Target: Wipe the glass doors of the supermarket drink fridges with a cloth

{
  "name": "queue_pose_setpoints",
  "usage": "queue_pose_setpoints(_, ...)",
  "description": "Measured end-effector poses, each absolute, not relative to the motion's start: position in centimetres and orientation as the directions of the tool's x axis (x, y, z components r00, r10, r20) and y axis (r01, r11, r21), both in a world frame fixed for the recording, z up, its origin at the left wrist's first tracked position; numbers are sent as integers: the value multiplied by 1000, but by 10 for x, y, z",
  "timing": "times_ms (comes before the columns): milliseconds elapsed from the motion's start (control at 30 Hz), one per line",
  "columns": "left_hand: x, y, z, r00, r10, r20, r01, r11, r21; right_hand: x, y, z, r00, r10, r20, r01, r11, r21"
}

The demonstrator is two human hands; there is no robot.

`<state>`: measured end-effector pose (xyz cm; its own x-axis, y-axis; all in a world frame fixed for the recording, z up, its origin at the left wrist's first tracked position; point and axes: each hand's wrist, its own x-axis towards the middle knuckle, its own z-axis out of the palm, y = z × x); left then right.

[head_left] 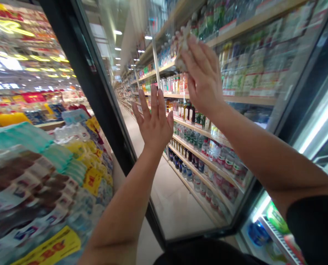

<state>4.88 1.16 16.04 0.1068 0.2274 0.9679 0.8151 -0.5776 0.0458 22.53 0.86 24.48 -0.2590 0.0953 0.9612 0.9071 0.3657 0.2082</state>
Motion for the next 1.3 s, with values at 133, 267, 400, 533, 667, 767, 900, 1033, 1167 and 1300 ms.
queue_pose_setpoints(133,48,13,161,114,241,964,815,-578,48,215,9,250,-150,60,987,947,296,126)
queue_pose_setpoints(267,48,14,160,114,245,963,824,-565,46,208,12,238,-422,128,898,843,420,336)
queue_pose_setpoints(400,48,14,160,109,230,967,827,-561,40,234,22,251,-239,12,971,912,346,220)
queue_pose_setpoints(533,48,15,160,109,224,969,815,-578,42,248,26,248,-93,-84,992,934,338,116)
queue_pose_setpoints(667,47,18,160,112,240,964,812,-581,50,231,16,216,-336,46,941,851,442,283)
queue_pose_setpoints(767,46,17,160,118,243,963,813,-580,47,236,13,211,-430,111,896,813,479,331)
queue_pose_setpoints(900,45,16,159,117,213,970,821,-570,26,267,22,228,-124,-45,991,906,401,131)
queue_pose_setpoints(1033,47,17,160,109,200,974,817,-576,27,258,26,207,-113,-66,991,899,417,131)
queue_pose_setpoints(1167,47,20,160,111,200,974,832,-554,19,232,19,179,-437,74,896,795,498,346)
queue_pose_setpoints(1300,46,19,159,108,215,971,816,-577,37,253,24,197,-255,1,967,862,454,227)
